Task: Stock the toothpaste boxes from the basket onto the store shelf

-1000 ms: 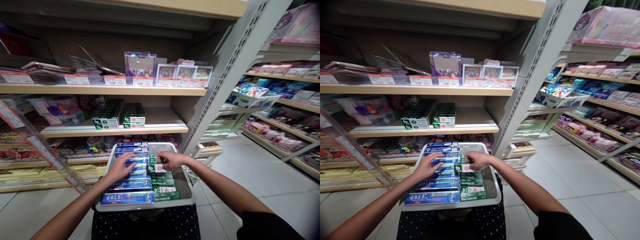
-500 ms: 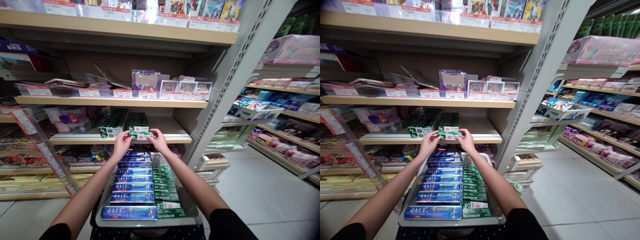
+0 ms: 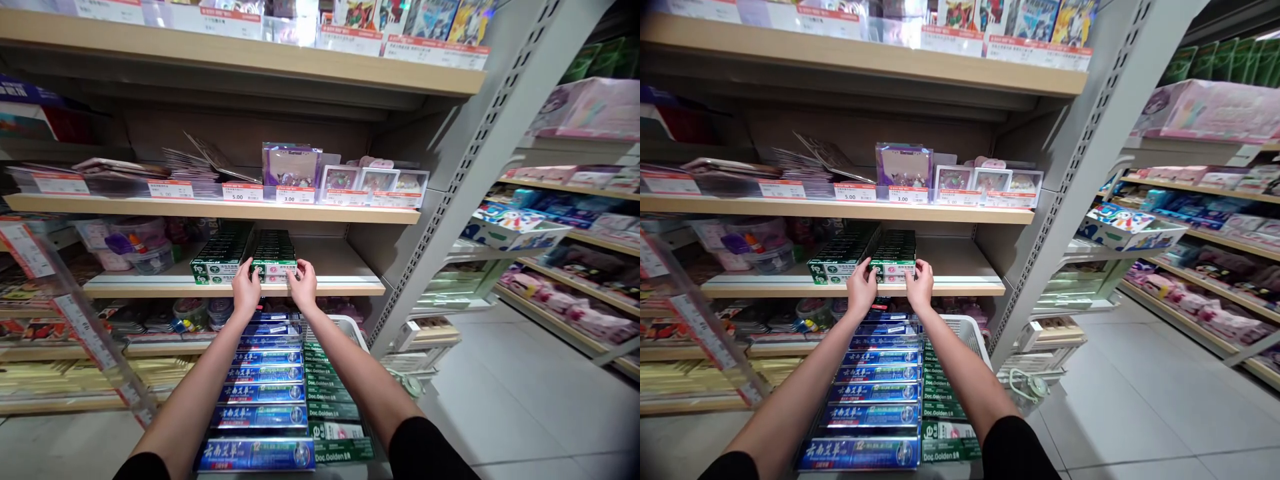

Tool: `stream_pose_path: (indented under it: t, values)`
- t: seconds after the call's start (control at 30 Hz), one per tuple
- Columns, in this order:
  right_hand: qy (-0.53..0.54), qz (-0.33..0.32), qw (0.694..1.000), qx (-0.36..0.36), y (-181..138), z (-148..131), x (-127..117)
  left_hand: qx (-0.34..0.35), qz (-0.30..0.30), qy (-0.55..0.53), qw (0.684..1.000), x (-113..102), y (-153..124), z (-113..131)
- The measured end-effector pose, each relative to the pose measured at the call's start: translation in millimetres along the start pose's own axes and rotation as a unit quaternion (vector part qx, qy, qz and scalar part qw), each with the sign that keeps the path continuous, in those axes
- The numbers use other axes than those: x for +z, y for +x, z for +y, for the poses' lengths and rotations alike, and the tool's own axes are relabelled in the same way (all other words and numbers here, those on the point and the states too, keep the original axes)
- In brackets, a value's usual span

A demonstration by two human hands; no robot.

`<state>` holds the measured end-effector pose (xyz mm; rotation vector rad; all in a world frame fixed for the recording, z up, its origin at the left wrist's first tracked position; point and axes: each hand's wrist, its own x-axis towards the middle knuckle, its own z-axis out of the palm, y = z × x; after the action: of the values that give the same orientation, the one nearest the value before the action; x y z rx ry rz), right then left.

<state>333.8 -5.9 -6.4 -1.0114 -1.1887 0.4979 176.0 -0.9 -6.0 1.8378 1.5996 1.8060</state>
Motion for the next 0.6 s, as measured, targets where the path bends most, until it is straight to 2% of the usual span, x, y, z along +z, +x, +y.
stream_pose_path:
  t: [0.13, 0.4, 0.6]
  values:
    - [-0.014, -0.013, 1.0, 0.017, 6, 4, 5, -0.001, 0.002, -0.007, 1.0, 5, 5, -4]
    - [-0.115, -0.044, 0.992, 0.025, 14, 7, 9, 0.013, -0.008, 0.009, 1.0, 6, 14, 3]
    - [-0.134, -0.038, 0.99, 0.018, 15, 7, 10, 0.015, -0.023, 0.033, 0.999, 6, 16, 6]
